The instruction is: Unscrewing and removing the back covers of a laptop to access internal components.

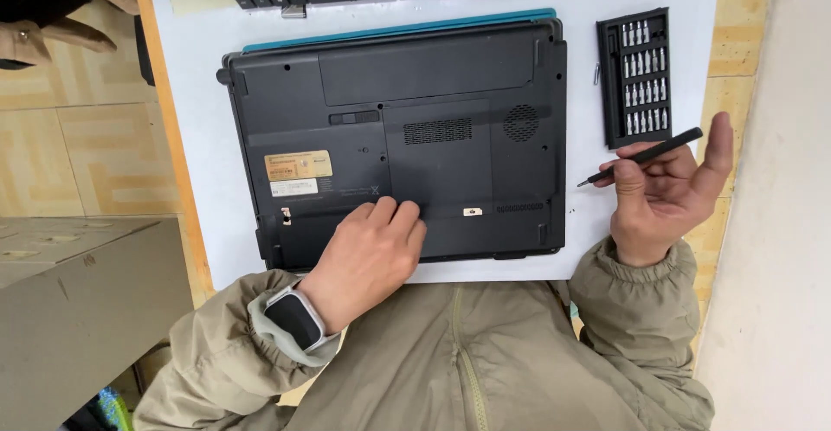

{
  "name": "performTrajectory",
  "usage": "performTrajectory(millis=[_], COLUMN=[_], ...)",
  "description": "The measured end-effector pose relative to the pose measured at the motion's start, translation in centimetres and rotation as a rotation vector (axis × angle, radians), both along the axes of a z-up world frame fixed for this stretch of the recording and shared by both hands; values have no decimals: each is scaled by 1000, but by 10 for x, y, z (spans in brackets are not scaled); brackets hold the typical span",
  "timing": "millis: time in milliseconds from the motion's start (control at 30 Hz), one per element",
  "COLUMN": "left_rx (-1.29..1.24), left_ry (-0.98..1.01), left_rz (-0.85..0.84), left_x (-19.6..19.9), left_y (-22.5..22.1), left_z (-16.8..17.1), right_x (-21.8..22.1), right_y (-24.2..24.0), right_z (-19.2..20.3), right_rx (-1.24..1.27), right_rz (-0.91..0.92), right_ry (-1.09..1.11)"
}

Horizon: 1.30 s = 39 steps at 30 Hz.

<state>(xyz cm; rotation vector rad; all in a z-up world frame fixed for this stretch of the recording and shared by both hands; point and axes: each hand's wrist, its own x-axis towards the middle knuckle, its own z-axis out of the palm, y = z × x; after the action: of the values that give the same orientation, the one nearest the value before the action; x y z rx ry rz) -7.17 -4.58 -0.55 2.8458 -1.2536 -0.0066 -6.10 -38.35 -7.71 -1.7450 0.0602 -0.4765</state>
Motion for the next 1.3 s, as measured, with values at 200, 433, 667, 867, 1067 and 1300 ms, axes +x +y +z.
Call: performTrajectory(millis=[200, 433, 667, 867, 1067, 1300], left_rx=[-464, -475, -796, -853, -864, -883], left_ry=[43, -282, -281, -318, -318, -332], left_rz=[305, 729, 880, 900, 907, 923], left_x=[-18, -65, -69, -69, -69, -69], left_y=[13, 60, 71, 74, 75, 74], left_z=[17, -29, -62, -70, -70, -70], right_x=[-3, -3, 3, 5, 10, 12], right_y=[22, 69, 4, 10, 10, 5], right_z=[14, 22, 34, 40, 32, 24], right_rx=[-11, -3, -287, -709, -841, -1011], right_rz=[124, 445, -96, 103, 145, 172], right_ry=[-209, -432, -13, 437, 467, 496])
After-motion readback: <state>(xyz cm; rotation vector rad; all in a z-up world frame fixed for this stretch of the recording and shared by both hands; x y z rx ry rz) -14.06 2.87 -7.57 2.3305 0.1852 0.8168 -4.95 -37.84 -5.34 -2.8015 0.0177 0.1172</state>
